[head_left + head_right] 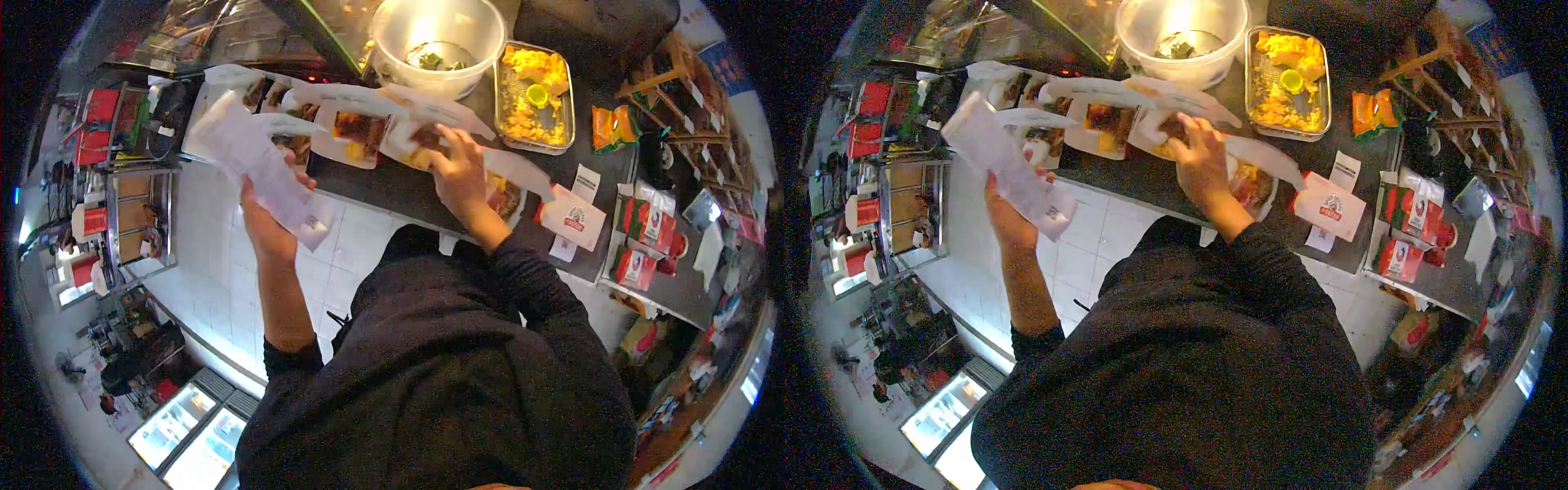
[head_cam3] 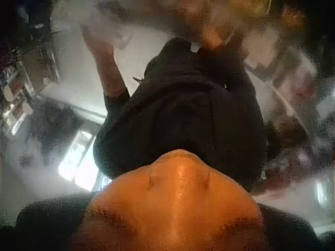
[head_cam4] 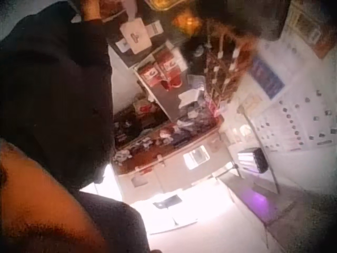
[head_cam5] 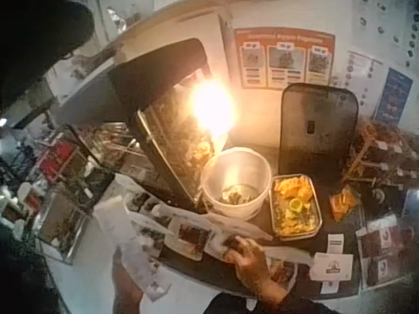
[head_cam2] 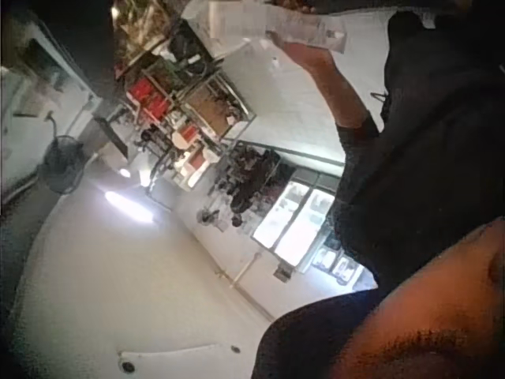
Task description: The person prepares fried chicken meals by scooping yellow rice from a container into boxes already containing chicken, then closes the boxes and organizes them on the counter.
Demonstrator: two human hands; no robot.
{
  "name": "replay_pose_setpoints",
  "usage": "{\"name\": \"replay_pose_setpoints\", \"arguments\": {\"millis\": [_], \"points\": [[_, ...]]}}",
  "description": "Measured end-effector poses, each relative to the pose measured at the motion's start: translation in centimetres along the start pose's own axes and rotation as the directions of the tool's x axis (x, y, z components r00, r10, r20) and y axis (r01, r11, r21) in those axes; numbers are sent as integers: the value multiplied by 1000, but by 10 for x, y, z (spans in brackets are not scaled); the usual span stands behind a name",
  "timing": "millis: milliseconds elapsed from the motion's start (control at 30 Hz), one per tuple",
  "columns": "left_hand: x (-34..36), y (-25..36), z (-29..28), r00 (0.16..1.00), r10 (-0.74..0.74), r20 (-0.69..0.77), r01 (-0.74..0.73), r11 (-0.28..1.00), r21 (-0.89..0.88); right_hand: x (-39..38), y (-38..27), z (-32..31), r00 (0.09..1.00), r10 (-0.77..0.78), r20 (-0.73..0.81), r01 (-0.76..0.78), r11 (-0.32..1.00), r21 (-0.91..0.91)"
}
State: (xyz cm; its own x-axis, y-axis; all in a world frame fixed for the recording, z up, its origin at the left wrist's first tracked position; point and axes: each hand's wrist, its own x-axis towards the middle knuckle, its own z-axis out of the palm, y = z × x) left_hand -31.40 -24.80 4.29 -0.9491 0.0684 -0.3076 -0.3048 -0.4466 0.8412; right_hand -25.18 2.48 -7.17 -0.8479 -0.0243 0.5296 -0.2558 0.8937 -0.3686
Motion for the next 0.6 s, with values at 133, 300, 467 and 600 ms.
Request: {"name": "replay_pose_setpoints", "arguments": {"millis": [133, 300, 467, 600], "points": [[6, -47, -40, 976, -217, 1, 217, 976, -19, -18, -42, -11, 996, 89, 13, -90, 996, 23], [19, -126, -72, 893, -448, 53, 450, 891, -60, -52, -89, -8, 881, 223, 418, -416, 786, 457], [16, -163, -51, 893, -440, 96, 450, 867, -215, -64, -98, 19, 832, 344, 436, -536, 700, 471], [12, -184, -58, 956, -254, -148, 283, 929, 237, -77, -67, 43, 804, 331, 493, -465, 868, 175]]}}
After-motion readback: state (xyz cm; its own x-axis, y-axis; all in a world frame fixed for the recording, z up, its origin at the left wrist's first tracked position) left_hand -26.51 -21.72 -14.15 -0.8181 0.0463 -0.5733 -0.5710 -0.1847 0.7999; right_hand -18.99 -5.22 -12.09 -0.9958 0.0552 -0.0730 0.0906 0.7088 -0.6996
